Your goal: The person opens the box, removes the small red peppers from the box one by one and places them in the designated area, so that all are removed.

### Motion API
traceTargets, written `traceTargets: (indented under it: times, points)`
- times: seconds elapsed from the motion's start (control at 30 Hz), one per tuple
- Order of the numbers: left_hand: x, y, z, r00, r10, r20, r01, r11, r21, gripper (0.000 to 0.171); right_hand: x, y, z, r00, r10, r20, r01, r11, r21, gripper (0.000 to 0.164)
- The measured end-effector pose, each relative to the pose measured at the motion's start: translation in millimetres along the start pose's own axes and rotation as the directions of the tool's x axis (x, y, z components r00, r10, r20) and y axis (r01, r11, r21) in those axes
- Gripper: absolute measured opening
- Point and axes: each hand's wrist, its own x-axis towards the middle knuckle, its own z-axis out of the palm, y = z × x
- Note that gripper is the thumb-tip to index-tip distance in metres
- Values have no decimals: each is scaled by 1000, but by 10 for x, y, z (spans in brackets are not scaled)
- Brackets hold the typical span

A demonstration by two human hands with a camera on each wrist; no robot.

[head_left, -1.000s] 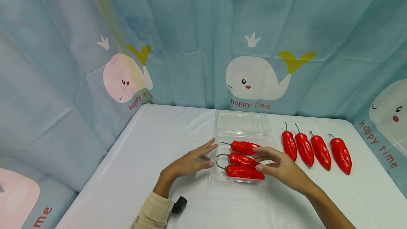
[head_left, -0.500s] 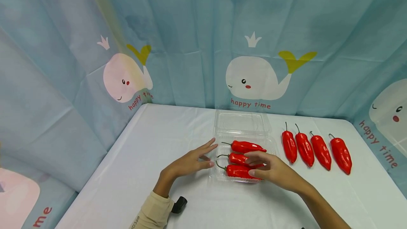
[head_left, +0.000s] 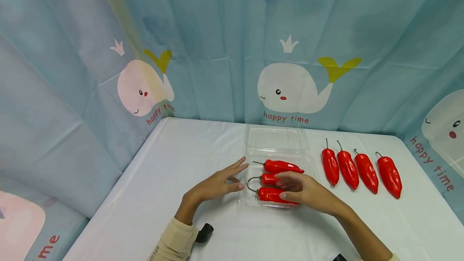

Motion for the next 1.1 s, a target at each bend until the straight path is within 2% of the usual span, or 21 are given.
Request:
traceTargets:
  times: [0.3,0.63,1.1]
  points:
    - [-4,-6,-5,1000,0,-3,0,1000,4,70,57,-4,-9,1000,-17,17,17,1000,5,52]
    - [-6,-8,-3,1000,0,4,0,1000,-9,70,114,9,-2,999,34,5,-34,999,13,55]
    - [-9,6,-7,1000,-6,2,6,1000,-11,71,169,15,61,1000,21,14,-19,993,-120,55]
